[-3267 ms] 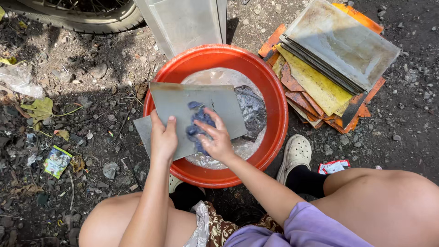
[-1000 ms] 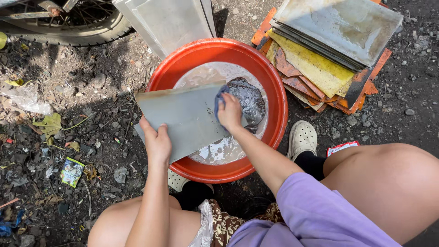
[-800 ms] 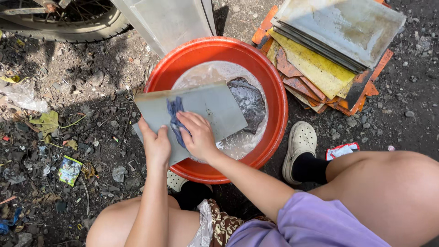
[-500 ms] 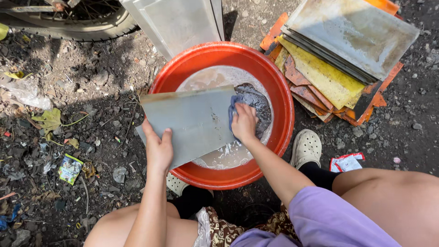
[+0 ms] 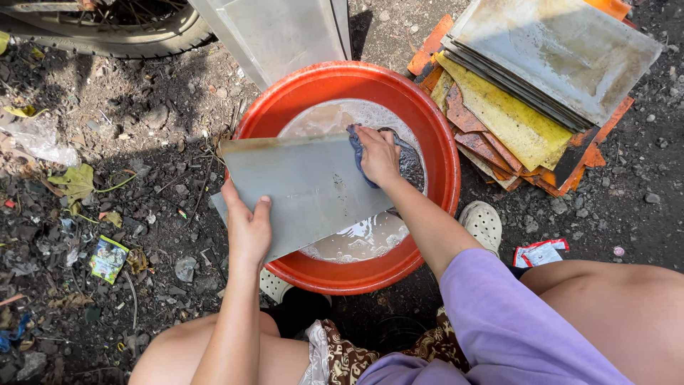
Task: The person sits on the ground and scrubs rectangular tiles with a blue cloth using water from a red basin. They repeatedly dip the cloth into the basin, wipe each tile, and place cleaned tiles aside.
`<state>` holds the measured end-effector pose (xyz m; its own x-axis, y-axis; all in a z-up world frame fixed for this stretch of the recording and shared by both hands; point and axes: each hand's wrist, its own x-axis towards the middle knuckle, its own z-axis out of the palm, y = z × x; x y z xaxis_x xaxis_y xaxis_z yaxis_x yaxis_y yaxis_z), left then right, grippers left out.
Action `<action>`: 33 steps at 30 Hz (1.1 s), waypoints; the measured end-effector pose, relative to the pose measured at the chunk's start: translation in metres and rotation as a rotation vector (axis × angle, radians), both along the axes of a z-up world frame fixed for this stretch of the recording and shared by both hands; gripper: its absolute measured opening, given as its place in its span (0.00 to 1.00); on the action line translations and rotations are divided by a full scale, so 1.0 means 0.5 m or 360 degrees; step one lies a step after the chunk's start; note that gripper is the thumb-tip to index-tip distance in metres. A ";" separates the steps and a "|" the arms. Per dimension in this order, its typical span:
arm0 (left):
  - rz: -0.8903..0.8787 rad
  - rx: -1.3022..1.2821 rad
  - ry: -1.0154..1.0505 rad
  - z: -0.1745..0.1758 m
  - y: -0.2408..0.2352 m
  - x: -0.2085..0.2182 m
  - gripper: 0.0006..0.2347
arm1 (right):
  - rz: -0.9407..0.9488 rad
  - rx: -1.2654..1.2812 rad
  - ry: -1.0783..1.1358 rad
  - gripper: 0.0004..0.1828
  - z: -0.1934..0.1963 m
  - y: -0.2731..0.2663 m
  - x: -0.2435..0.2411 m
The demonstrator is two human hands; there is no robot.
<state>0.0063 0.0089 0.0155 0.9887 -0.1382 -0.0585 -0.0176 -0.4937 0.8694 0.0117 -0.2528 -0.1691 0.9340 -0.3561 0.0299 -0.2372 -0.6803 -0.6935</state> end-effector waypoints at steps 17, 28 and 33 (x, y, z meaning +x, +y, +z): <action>0.0292 -0.0545 0.0103 -0.087 0.007 -0.006 0.28 | 0.0277 0.0106 -0.0314 0.20 0.200 0.261 -0.149; 0.0375 -0.0505 0.0309 -0.095 0.031 -0.027 0.21 | 0.0041 -0.0041 -0.0167 0.24 -0.010 0.088 -0.274; 0.0307 -0.0660 0.0327 -0.071 0.021 -0.006 0.20 | -0.0323 0.0306 -0.0042 0.19 -0.149 -0.030 -0.281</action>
<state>0.0035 0.0196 -0.0199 0.9724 -0.0071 -0.2333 0.2319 -0.0832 0.9692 -0.1290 -0.2679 -0.2438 0.8427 -0.5374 -0.0330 -0.3354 -0.4759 -0.8130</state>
